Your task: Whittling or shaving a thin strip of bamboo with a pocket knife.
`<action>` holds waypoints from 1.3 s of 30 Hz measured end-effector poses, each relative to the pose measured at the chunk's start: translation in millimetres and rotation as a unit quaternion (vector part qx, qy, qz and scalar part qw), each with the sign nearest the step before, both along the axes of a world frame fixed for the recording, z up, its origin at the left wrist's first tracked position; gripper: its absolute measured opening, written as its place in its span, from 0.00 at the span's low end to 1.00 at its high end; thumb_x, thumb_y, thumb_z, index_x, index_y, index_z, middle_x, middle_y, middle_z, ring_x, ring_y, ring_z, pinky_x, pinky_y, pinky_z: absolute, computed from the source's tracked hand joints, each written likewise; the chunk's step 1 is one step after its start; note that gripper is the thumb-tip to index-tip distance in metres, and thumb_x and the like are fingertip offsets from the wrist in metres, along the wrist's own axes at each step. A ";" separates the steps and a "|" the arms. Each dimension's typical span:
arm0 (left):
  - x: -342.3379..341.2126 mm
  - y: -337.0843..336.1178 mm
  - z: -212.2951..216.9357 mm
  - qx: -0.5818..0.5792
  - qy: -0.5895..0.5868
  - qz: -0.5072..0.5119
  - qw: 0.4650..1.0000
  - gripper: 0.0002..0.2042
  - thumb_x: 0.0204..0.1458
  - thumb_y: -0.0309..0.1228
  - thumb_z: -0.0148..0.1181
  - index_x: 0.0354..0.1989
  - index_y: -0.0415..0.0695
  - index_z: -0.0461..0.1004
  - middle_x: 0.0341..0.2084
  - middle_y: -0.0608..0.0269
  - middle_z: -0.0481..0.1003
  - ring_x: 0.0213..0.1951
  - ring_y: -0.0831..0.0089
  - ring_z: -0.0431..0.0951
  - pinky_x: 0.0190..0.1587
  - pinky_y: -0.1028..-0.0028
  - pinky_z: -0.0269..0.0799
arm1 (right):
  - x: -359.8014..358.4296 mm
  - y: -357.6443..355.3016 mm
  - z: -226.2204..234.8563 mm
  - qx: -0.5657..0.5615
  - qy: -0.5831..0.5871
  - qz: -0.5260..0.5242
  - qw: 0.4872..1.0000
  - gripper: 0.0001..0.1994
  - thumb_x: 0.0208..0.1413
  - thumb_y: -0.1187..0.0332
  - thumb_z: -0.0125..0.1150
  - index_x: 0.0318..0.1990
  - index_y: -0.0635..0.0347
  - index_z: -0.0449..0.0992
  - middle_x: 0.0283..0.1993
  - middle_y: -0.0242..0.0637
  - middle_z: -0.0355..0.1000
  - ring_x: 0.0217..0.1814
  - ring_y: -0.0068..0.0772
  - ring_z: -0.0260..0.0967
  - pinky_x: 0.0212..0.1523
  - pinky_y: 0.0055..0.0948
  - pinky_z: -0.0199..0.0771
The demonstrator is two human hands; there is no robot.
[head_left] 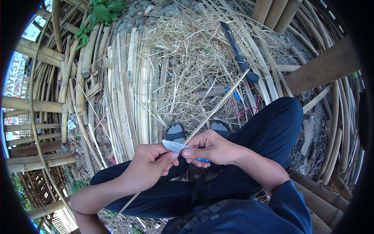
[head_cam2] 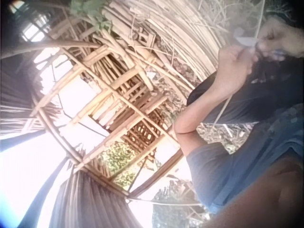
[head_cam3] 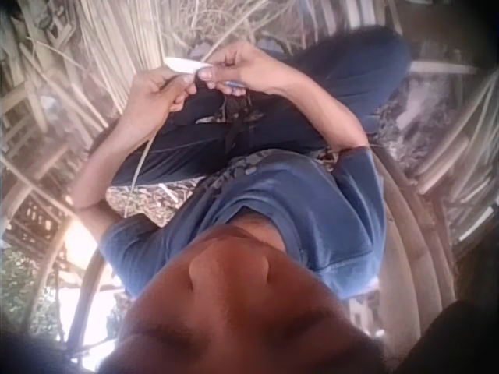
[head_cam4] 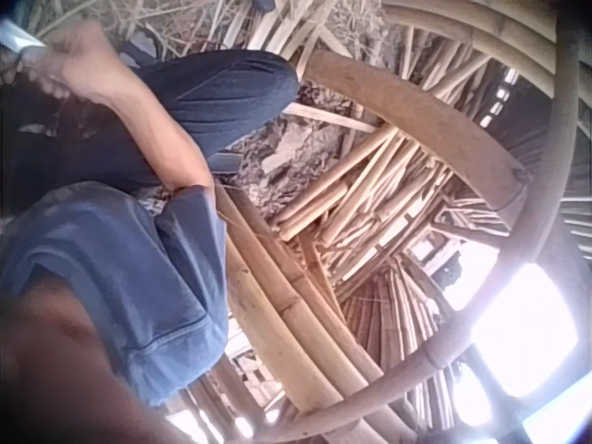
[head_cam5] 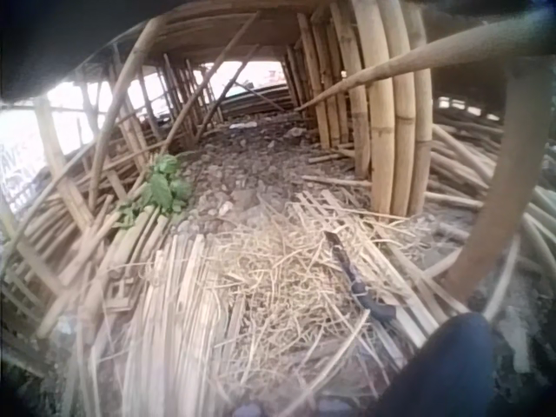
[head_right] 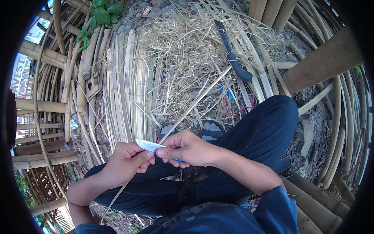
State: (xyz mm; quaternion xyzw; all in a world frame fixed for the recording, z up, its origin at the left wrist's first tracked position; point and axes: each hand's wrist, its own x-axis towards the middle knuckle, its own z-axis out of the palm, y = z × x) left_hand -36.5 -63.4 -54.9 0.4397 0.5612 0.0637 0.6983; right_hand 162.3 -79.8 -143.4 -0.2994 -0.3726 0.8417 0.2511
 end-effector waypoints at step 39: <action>-5.3 -2.8 19.5 0.021 -0.009 0.035 0.999 0.10 0.61 0.24 0.48 0.42 0.30 0.73 0.22 0.64 0.68 0.18 0.85 0.58 0.20 0.83 0.52 | 42.4 21.5 6.5 -0.056 -0.067 -0.196 0.977 0.15 0.57 0.60 0.61 0.26 0.64 0.76 0.14 0.29 0.65 0.13 0.14 0.56 0.12 0.16 0.50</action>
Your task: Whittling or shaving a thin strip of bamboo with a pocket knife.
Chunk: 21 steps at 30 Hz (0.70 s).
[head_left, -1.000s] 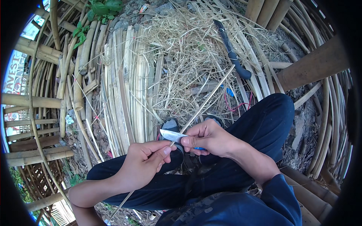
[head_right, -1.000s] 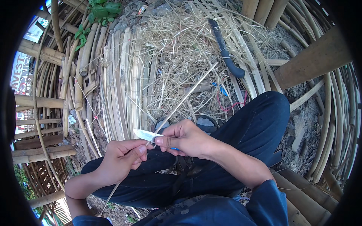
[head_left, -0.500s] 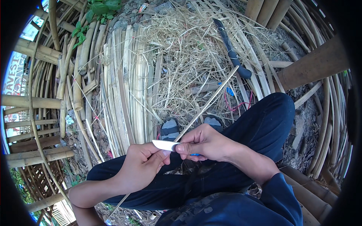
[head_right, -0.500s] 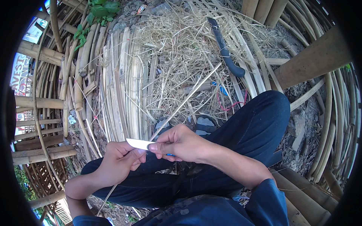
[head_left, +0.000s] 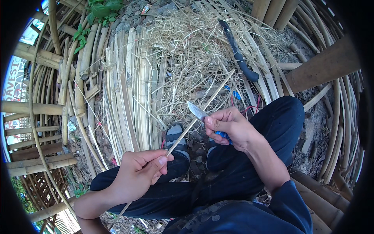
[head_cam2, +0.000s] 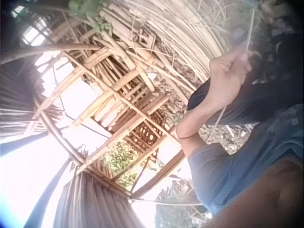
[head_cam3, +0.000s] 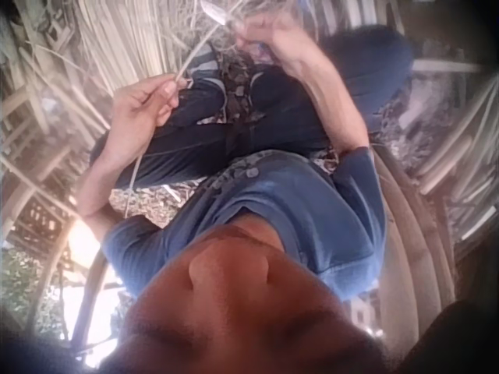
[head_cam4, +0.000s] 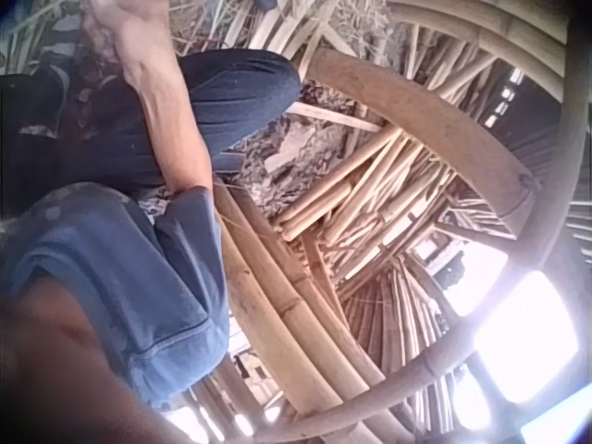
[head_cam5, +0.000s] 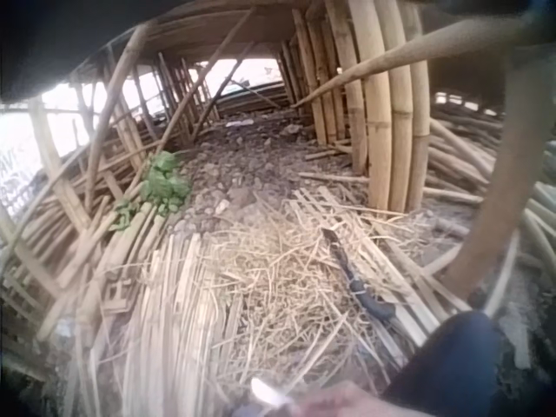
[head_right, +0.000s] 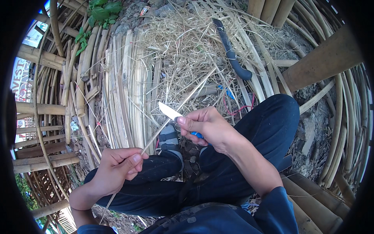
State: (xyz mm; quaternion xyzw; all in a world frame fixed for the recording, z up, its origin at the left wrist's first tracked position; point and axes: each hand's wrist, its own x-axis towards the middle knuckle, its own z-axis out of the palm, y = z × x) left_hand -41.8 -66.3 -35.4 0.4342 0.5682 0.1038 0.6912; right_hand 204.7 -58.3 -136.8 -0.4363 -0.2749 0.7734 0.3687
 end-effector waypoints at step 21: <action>5.3 0.8 5.0 -0.023 0.004 -0.006 1.000 0.10 0.61 0.23 0.45 0.42 0.30 0.72 0.22 0.64 0.67 0.18 0.85 0.56 0.19 0.84 0.49 | -19.2 -11.2 9.3 -0.015 0.047 0.087 0.995 0.14 0.58 0.63 0.60 0.25 0.65 0.76 0.16 0.27 0.65 0.14 0.12 0.55 0.13 0.16 0.50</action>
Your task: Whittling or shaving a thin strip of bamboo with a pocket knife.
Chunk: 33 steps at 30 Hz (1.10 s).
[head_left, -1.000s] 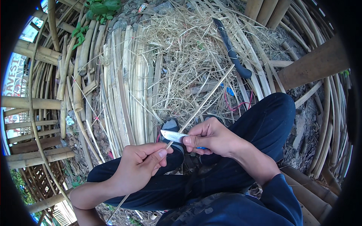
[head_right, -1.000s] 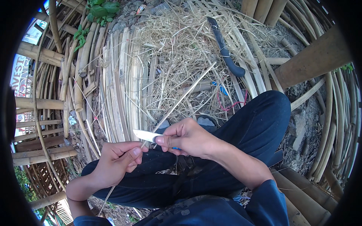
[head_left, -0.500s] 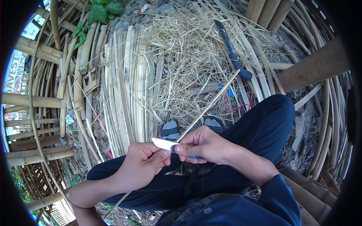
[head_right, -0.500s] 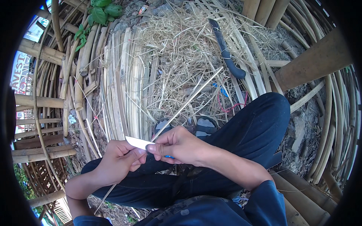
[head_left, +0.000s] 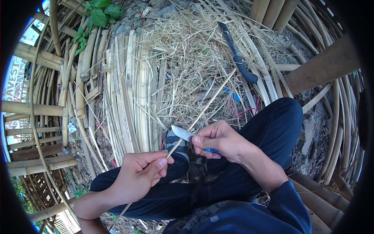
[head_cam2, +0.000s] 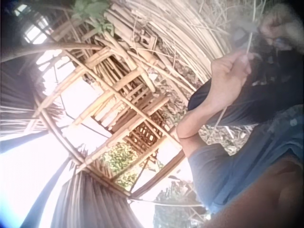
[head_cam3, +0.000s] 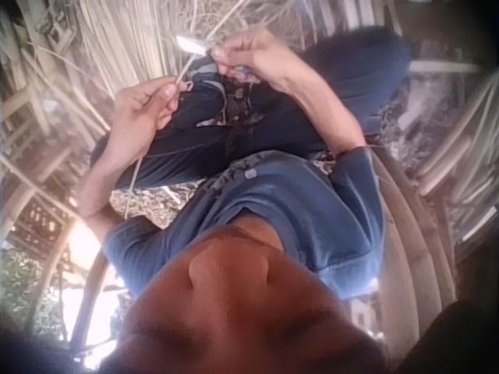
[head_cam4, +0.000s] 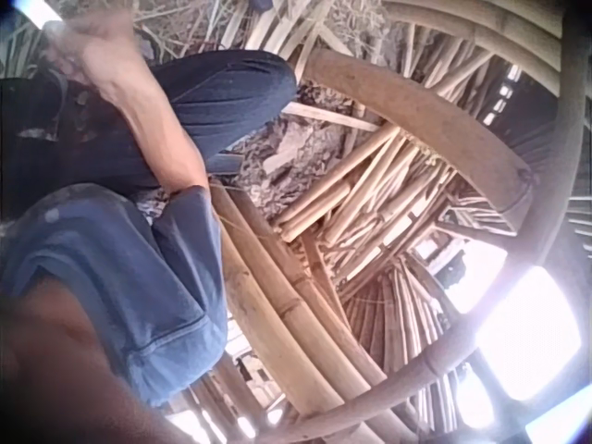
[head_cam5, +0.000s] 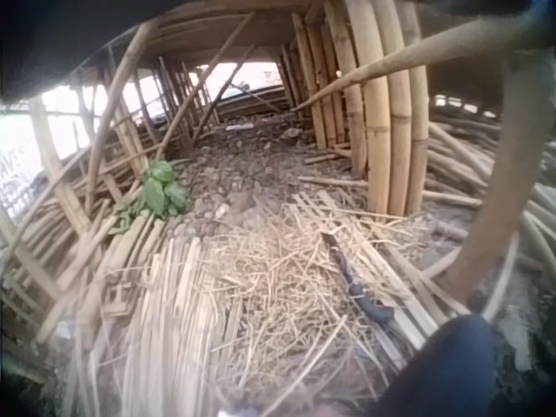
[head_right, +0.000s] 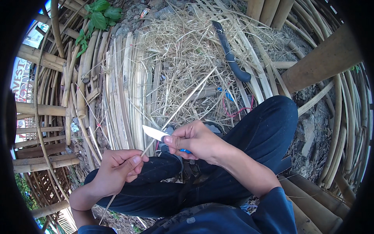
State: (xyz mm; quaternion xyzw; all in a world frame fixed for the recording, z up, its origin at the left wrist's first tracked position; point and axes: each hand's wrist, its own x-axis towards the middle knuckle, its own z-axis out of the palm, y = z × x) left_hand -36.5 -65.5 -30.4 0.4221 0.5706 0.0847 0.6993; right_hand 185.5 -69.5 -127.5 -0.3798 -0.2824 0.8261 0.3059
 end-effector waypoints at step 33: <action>-4.1 -5.3 7.6 0.005 0.021 -0.025 0.999 0.10 0.61 0.27 0.50 0.41 0.34 0.75 0.20 0.69 0.68 0.20 0.87 0.61 0.22 0.85 0.57 | -13.4 -0.5 19.2 0.000 0.006 0.064 0.998 0.16 0.57 0.59 0.61 0.26 0.65 0.77 0.17 0.28 0.66 0.14 0.14 0.56 0.13 0.16 0.50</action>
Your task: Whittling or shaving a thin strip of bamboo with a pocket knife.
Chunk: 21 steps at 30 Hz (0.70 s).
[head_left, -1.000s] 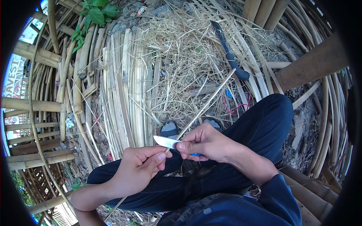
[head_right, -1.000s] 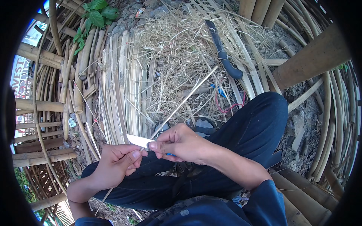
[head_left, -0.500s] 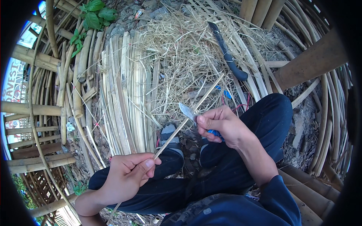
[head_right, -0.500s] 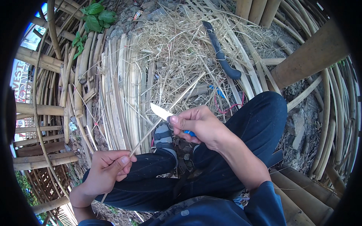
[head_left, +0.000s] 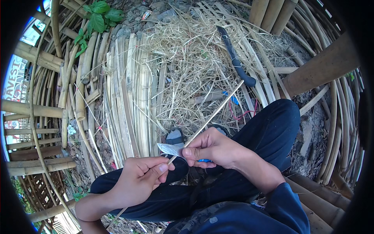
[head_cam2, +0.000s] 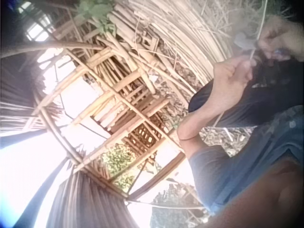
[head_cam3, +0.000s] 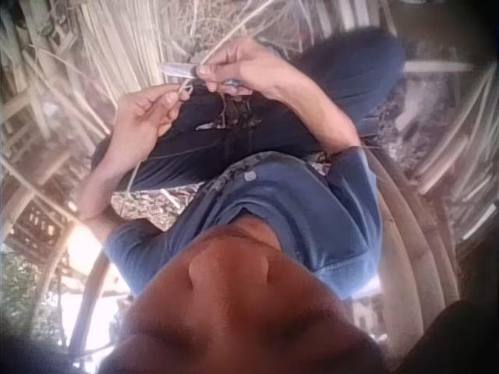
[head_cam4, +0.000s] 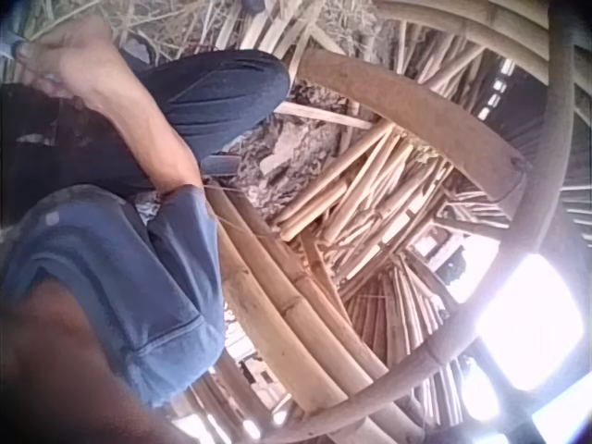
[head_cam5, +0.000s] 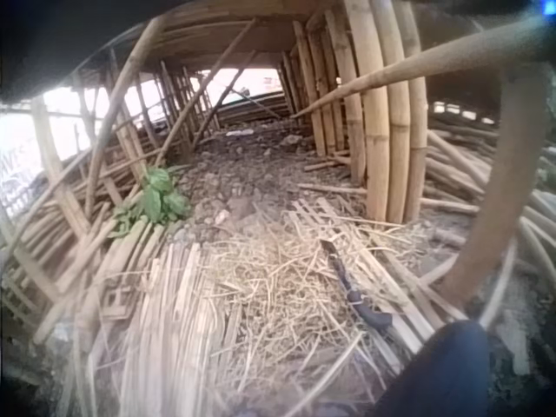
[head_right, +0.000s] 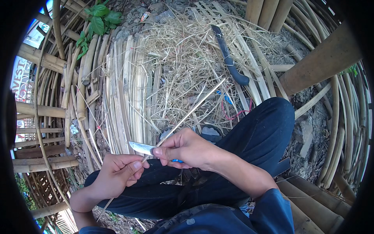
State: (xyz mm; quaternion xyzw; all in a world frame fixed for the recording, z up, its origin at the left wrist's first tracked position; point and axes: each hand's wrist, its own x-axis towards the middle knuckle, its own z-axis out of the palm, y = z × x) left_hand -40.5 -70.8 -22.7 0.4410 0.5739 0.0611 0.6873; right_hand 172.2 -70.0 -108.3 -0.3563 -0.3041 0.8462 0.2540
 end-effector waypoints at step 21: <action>-6.5 0.2 13.4 -0.003 0.007 0.019 1.000 0.10 0.61 0.26 0.48 0.41 0.33 0.74 0.21 0.68 0.68 0.20 0.87 0.61 0.21 0.85 0.55 | 29.4 8.1 -12.8 0.023 -0.038 -0.085 0.995 0.15 0.57 0.63 0.61 0.24 0.67 0.76 0.16 0.30 0.66 0.14 0.15 0.58 0.13 0.17 0.51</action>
